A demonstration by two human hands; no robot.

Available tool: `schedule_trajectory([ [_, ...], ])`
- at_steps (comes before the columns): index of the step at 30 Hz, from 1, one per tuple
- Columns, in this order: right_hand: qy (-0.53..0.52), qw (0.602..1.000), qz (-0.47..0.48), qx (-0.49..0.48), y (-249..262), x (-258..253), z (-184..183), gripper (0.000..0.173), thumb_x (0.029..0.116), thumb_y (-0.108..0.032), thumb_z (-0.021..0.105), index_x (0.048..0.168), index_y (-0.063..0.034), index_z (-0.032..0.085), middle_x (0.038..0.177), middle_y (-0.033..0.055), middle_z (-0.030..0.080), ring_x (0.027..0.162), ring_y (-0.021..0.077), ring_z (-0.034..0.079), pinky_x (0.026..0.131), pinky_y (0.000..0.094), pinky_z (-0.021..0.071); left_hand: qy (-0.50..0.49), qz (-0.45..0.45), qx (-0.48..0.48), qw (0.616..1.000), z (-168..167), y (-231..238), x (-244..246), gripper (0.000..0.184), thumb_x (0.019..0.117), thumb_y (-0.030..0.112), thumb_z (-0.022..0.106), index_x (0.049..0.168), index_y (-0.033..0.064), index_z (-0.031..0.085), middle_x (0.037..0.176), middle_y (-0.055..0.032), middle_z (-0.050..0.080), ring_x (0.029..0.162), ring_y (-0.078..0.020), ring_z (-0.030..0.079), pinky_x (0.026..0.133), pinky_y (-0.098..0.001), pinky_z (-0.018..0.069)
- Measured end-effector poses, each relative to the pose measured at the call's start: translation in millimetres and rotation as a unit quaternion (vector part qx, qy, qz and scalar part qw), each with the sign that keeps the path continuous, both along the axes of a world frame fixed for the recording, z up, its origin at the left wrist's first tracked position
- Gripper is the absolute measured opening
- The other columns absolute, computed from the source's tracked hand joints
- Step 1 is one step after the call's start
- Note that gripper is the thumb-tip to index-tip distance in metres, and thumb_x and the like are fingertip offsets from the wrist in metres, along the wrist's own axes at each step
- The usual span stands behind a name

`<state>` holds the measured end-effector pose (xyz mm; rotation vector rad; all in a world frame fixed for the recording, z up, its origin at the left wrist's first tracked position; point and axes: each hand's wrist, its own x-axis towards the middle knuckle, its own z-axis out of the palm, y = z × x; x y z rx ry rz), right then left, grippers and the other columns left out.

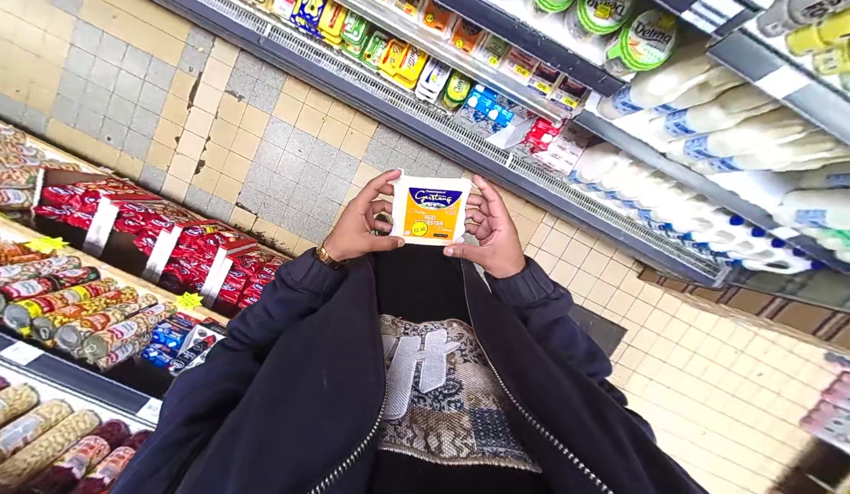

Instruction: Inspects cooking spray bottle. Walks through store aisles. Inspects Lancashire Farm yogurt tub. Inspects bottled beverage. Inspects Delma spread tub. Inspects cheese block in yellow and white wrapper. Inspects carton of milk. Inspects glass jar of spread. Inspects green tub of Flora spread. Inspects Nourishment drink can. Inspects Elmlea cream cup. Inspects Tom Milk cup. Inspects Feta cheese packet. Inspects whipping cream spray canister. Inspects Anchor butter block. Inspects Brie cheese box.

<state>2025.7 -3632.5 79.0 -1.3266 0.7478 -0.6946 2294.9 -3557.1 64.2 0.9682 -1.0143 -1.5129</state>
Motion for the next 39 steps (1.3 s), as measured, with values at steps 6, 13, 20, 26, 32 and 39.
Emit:
schedule_trajectory([
  [6,-0.014,0.999,-0.029,-0.004,10,-14,-3,0.112,0.0645,-0.011,0.095,0.156,-0.0077,0.031,0.141,0.0108,0.055,0.109,0.0247,0.069,0.088,0.0429,0.0638,0.001,-0.034,-0.005,0.999,2,-6,-8,0.104,0.0672,-0.008,0.086,0.155,0.0187,0.036,0.133,-0.0129,0.055,0.105,-0.0305,0.07,0.079,-0.0493,0.0659],
  [13,-0.032,0.998,-0.045,-0.005,14,-24,-5,0.112,0.064,-0.009,0.096,0.155,-0.0148,0.031,0.138,0.0094,0.055,0.108,0.0252,0.069,0.087,0.0435,0.0638,-0.002,-0.059,0.004,0.998,1,-13,-16,0.106,0.0666,-0.007,0.087,0.155,0.017,0.034,0.132,-0.0136,0.054,0.108,-0.031,0.068,0.08,-0.0498,0.0654],
  [20,-0.034,0.998,-0.05,-0.011,13,-28,-5,0.11,0.0647,-0.009,0.095,0.155,-0.0164,0.033,0.141,0.0082,0.054,0.108,0.0246,0.069,0.087,0.0438,0.0637,-0.005,-0.067,-0.008,0.998,2,-19,-19,0.105,0.066,-0.007,0.087,0.154,0.0176,0.036,0.13,-0.0116,0.055,0.106,-0.0291,0.069,0.078,-0.049,0.0654],
  [26,-0.033,0.998,-0.044,-0.011,11,-25,-5,0.11,0.0656,-0.011,0.095,0.156,-0.0173,0.032,0.14,0.0078,0.054,0.109,0.0243,0.069,0.088,0.0436,0.0636,-0.001,-0.067,-0.005,0.998,2,-18,-15,0.105,0.068,-0.006,0.086,0.155,0.0173,0.033,0.135,-0.0141,0.054,0.109,-0.0311,0.068,0.08,-0.0498,0.065],
  [32,-0.032,0.999,-0.037,-0.006,9,-18,-5,0.11,0.0655,-0.01,0.095,0.155,-0.0165,0.032,0.142,0.0084,0.053,0.111,0.0256,0.068,0.089,0.0442,0.0634,0.001,-0.057,-0.002,0.998,1,-16,-9,0.105,0.0673,-0.007,0.086,0.155,0.0174,0.034,0.134,-0.0142,0.054,0.109,-0.0312,0.068,0.079,-0.0495,0.0653],
  [39,-0.027,0.999,-0.025,0.003,5,-7,-5,0.109,0.065,-0.009,0.095,0.154,-0.0148,0.033,0.144,0.0086,0.052,0.11,0.0251,0.069,0.088,0.0439,0.0637,0.005,-0.05,-0.006,0.999,-4,-15,0,0.105,0.0669,-0.007,0.086,0.155,0.0184,0.035,0.133,-0.0132,0.053,0.107,-0.0305,0.069,0.078,-0.0499,0.0658],
])
